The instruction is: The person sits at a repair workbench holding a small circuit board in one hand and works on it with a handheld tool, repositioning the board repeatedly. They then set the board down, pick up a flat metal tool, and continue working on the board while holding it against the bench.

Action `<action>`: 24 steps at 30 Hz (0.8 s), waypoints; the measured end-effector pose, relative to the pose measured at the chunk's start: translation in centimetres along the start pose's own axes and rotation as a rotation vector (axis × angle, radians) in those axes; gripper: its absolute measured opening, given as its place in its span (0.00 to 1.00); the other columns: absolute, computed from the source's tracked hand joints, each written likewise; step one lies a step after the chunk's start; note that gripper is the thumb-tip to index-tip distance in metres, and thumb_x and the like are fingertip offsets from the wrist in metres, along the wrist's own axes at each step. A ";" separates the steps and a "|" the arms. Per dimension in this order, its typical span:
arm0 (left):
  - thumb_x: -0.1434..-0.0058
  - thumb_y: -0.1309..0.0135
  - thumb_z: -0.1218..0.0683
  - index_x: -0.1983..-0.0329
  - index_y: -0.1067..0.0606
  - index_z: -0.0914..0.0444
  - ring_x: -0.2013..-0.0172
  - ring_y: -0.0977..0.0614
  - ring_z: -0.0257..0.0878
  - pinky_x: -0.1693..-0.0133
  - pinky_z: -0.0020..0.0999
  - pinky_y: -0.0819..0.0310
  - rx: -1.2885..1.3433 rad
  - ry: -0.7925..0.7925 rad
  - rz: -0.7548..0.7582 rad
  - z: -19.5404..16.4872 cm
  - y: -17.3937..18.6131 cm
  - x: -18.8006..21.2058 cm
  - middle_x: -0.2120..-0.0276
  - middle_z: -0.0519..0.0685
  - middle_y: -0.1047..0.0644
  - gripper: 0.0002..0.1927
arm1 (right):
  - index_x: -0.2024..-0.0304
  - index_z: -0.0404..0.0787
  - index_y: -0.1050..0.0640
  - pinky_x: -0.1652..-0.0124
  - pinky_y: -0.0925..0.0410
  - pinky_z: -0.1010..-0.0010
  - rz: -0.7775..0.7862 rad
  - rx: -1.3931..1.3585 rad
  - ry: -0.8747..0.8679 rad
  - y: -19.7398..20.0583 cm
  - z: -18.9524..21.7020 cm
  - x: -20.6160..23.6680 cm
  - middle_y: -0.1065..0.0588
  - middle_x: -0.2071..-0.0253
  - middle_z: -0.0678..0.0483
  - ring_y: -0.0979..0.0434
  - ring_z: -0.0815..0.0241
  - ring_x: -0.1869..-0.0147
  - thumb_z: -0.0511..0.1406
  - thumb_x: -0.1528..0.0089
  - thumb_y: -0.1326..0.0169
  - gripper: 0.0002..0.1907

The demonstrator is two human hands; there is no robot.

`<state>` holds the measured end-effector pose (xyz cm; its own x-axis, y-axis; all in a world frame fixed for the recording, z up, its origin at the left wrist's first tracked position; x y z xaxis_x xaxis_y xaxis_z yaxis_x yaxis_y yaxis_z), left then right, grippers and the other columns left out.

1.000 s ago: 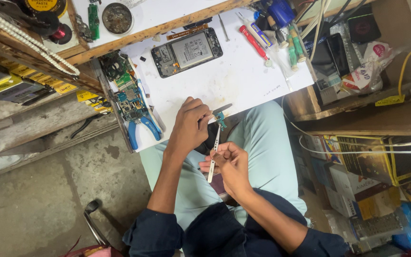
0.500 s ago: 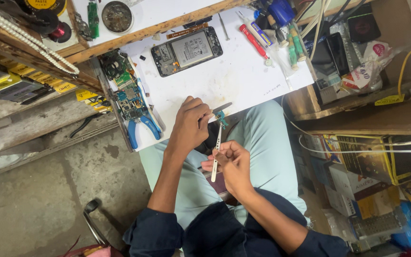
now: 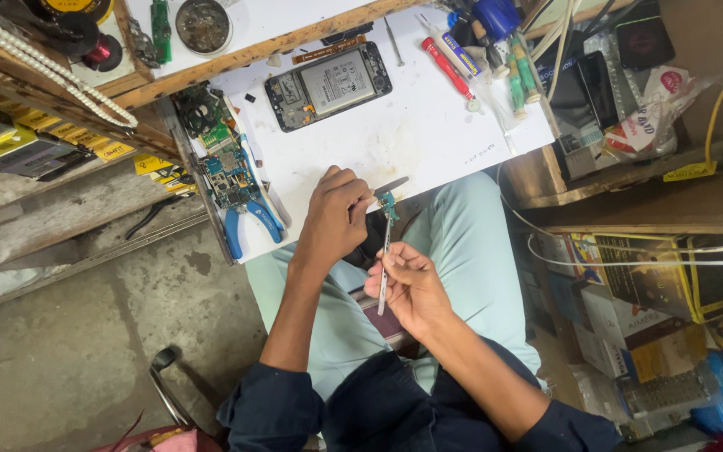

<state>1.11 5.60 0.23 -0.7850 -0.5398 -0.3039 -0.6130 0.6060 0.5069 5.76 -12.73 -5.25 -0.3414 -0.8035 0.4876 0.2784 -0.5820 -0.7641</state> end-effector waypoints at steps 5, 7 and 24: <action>0.47 0.43 0.68 0.72 0.27 0.68 0.65 0.29 0.52 0.63 0.44 0.35 -0.004 0.001 0.000 -0.1 0.0 0.0 0.72 0.53 0.29 0.05 | 0.57 0.30 0.26 0.62 0.22 0.58 0.047 0.224 0.106 -0.4 -0.5 0.8 0.23 0.65 0.44 0.16 0.50 0.64 0.28 0.30 0.51 0.05; 0.47 0.43 0.68 0.72 0.27 0.68 0.65 0.29 0.52 0.63 0.44 0.34 -0.002 -0.002 -0.002 -0.1 0.0 0.0 0.72 0.53 0.29 0.05 | 0.57 0.30 0.27 0.59 0.21 0.57 0.040 0.245 0.073 -0.5 -0.6 0.7 0.23 0.64 0.44 0.16 0.49 0.62 0.28 0.31 0.51 0.05; 0.48 0.43 0.69 0.71 0.28 0.69 0.65 0.29 0.52 0.63 0.44 0.35 -0.010 -0.004 0.008 -0.1 0.1 -0.1 0.71 0.54 0.29 0.05 | 0.54 0.30 0.28 0.56 0.21 0.56 -0.041 0.215 0.023 -1.9 -0.8 0.2 0.22 0.61 0.39 0.16 0.48 0.58 0.31 0.32 0.48 0.09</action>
<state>1.11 5.64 0.37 -0.7905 -0.5322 -0.3029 -0.6055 0.6050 0.5171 4.42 -11.68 -4.07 -0.3759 -0.7769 0.5051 0.4479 -0.6295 -0.6349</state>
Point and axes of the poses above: each hand's wrist, its own x-axis away from the middle knuckle, its own y-axis out of the back of the hand, z = x × y, the point moved 1 cm from there along -x, towards the middle knuckle
